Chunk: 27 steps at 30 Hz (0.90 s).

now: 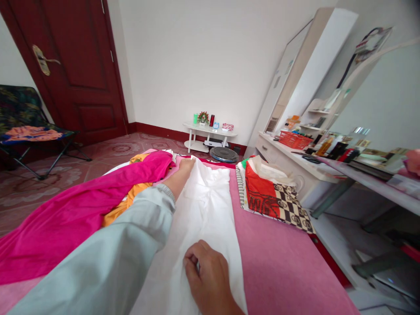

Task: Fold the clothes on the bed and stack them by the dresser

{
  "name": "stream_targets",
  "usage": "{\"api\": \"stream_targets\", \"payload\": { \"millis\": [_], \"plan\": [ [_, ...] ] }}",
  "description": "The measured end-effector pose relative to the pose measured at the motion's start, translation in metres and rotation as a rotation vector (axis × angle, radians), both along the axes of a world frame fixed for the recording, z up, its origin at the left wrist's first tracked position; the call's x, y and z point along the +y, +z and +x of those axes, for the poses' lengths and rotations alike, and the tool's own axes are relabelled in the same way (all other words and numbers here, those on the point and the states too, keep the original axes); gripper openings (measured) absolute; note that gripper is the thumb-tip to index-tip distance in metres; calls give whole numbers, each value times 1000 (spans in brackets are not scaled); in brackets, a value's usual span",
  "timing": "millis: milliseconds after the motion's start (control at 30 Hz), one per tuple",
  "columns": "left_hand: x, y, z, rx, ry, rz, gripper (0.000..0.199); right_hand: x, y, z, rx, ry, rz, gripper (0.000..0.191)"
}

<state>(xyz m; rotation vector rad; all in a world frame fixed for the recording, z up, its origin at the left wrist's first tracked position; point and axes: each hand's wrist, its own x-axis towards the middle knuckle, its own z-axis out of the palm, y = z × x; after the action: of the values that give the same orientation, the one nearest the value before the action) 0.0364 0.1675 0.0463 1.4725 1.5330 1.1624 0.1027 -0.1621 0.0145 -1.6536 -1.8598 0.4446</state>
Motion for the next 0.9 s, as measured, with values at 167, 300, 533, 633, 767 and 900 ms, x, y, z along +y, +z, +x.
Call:
{"api": "stream_targets", "payload": {
  "millis": [167,300,533,633,767,900],
  "plan": [
    [-21,9,-5,28,6,112,36,0,0,0,4,1,3,13],
    [-71,-4,0,227,-270,391,31,-1,-1,0,5,4,0,13],
    [-140,-47,2,792,-729,598,42,2,-1,1,5,8,1,13],
    [-146,-44,-1,725,-665,574,40,2,-1,1,38,10,-10,14],
    [-134,-34,-16,510,-242,487,37,-4,3,1,68,49,-39,17],
    [-115,-36,-34,441,25,221,33,22,18,16,159,130,-273,14]
  ]
}}
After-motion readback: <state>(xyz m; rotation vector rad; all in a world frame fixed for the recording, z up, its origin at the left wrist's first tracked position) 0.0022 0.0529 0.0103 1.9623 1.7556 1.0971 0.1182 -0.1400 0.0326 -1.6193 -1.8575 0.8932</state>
